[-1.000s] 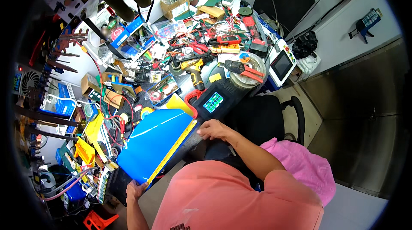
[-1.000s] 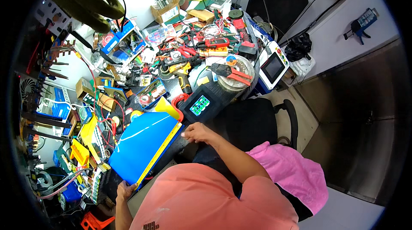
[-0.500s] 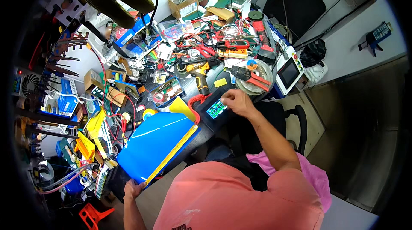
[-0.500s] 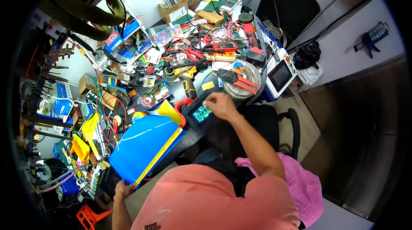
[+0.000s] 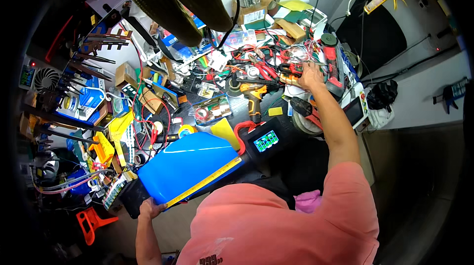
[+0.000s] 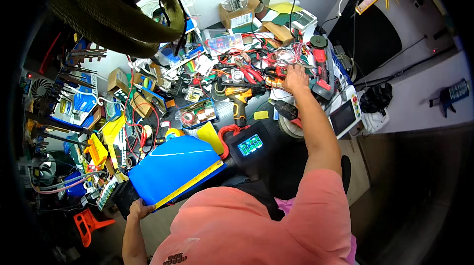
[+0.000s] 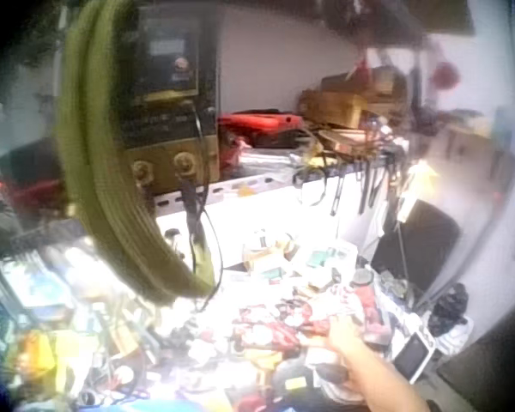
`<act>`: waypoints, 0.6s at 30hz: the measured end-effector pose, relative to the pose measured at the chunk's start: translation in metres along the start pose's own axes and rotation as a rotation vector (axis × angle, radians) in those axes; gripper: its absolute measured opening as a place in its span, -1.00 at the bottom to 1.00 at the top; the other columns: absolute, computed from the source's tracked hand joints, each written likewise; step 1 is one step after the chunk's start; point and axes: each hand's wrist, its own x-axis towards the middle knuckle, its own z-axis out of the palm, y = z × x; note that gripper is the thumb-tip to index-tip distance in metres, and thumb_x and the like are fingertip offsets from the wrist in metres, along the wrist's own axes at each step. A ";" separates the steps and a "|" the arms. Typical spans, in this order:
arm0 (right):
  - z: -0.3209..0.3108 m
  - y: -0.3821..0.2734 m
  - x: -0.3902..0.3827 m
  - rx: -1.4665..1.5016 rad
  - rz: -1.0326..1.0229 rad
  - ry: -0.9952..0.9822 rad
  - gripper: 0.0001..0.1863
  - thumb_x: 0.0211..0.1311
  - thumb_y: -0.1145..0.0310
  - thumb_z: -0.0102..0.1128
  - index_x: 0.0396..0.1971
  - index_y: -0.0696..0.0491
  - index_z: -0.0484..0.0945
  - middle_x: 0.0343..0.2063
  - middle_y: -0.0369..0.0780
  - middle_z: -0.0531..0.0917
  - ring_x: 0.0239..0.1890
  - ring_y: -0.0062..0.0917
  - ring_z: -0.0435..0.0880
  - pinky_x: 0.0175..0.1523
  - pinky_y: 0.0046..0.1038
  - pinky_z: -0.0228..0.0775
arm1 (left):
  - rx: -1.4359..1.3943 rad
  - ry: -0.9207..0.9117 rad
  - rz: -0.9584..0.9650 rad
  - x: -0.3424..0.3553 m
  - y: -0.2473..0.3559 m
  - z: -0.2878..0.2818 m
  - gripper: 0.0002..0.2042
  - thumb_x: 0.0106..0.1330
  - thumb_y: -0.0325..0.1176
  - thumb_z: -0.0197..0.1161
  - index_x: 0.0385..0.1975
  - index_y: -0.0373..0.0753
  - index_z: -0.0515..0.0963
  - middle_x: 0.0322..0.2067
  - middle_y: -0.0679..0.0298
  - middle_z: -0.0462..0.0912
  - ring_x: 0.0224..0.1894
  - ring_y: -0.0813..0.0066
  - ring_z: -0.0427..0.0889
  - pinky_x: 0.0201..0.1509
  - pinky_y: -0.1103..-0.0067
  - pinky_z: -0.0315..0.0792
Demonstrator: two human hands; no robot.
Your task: The person retrieves a blue rolled material from a shelf and measures it with a tape measure. They then unroll the material on a workbench, measure it again, and use scissors to cut a section of the blue material.
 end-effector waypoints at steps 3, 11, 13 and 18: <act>0.013 -0.008 0.016 -0.116 0.029 -0.150 -0.32 0.24 0.25 0.31 0.38 -0.03 0.39 0.35 -0.10 0.42 0.49 -0.16 0.33 0.47 0.03 0.24 | -0.001 -0.039 -0.005 0.000 0.001 -0.003 -0.26 0.08 0.26 0.54 -0.03 -0.37 0.67 -0.01 -0.15 0.75 0.06 -0.08 0.75 0.13 0.20 0.59; 0.075 -0.001 0.043 -0.374 -0.158 0.024 -0.45 0.38 0.17 0.17 0.31 0.05 0.41 0.16 -0.08 0.54 0.24 -0.16 0.54 0.28 -0.03 0.41 | 0.003 -0.112 -0.077 -0.002 0.011 -0.013 -0.24 0.09 0.24 0.55 0.03 -0.38 0.67 0.02 -0.13 0.75 0.09 -0.04 0.74 0.16 0.22 0.58; 0.072 -0.001 0.045 -0.388 -0.194 0.023 -0.48 0.39 0.19 0.17 0.29 0.04 0.43 0.14 -0.09 0.56 0.20 -0.15 0.57 0.24 -0.05 0.45 | -0.011 -0.099 -0.054 -0.001 0.009 -0.013 -0.23 0.09 0.24 0.55 0.06 -0.37 0.66 0.02 -0.12 0.76 0.09 -0.04 0.74 0.16 0.22 0.58; 0.057 0.010 0.043 -0.431 -0.269 0.059 -0.47 0.29 0.29 0.24 0.26 0.02 0.42 0.07 -0.13 0.66 0.19 -0.20 0.62 0.27 -0.01 0.40 | 0.004 -0.092 -0.067 0.003 0.011 -0.016 -0.26 0.09 0.25 0.54 0.01 -0.34 0.67 -0.02 -0.11 0.77 0.07 -0.05 0.74 0.14 0.22 0.58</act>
